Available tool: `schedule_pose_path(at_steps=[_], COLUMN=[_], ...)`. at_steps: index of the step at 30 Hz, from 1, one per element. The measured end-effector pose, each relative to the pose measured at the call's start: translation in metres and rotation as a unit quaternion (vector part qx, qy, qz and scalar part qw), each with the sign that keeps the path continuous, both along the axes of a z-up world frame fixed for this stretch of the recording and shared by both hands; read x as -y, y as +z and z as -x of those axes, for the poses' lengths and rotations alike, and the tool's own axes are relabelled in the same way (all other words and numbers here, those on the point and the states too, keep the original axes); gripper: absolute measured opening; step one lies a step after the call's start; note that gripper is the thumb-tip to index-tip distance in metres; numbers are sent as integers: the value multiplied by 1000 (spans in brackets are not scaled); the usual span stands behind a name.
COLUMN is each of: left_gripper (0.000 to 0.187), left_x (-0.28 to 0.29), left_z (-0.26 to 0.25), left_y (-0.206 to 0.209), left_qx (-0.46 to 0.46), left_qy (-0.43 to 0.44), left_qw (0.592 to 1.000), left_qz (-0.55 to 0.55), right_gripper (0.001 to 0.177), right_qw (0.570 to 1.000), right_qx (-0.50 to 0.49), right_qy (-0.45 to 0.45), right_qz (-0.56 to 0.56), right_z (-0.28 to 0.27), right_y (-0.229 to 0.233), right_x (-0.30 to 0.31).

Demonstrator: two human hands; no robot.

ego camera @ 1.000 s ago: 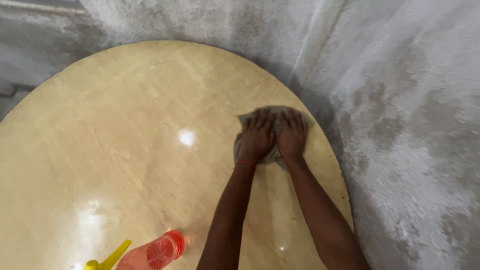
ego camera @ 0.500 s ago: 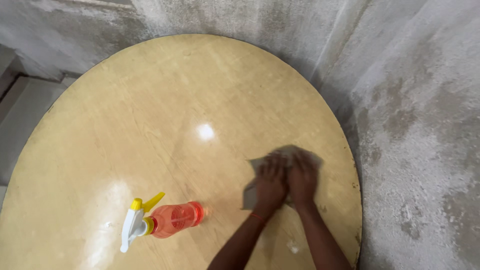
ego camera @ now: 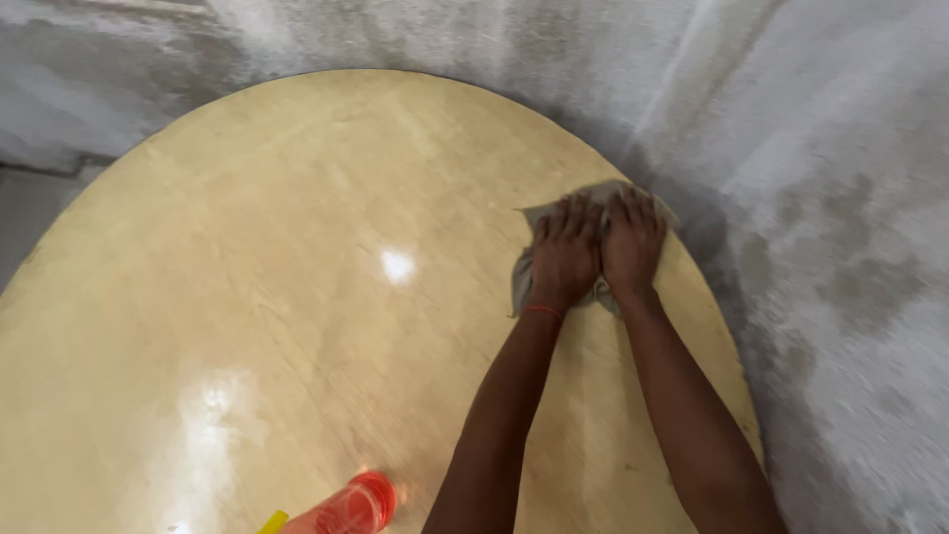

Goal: The person cleans a round wooden table by spraying a cleaning solution from a red spray bottle and wiping the surface with a gray cloth. The person repeatedly sprays and wipes different areas of the table, moving the spray bottle as needed.

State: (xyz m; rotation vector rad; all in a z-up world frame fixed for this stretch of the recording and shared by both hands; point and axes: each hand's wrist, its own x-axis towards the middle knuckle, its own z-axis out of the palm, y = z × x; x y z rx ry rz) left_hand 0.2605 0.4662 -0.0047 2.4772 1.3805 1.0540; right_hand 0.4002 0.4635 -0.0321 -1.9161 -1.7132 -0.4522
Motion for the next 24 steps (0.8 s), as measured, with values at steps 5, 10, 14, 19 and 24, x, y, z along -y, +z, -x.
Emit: schedule_pose_path(at_steps=[5,10,14,19,24], left_gripper=[52,53,58,57,53], left_x=[-17,61,144,215,207], left_z=[60,103,122,91,38], left_y=[-7,-9,-2,6,9], left_qx=[-5,-8,-22,-41,-1], left_qy=[148,219,184,78,-32], left_qw=[988,973,975,989,994], left_qz=[54,71,125,119,109], right_gripper=[32,35,35,55,46], right_qw=[990,968,967,982,991], right_qx=[-41,-25,18,99,57], right_qy=[132,237,226,42,-44], right_qz=[22,80,118,155,110], right_z=[76,124,133,91,38], right_y=[7,35,26,1,19], right_x=[-43,22,101,193,217])
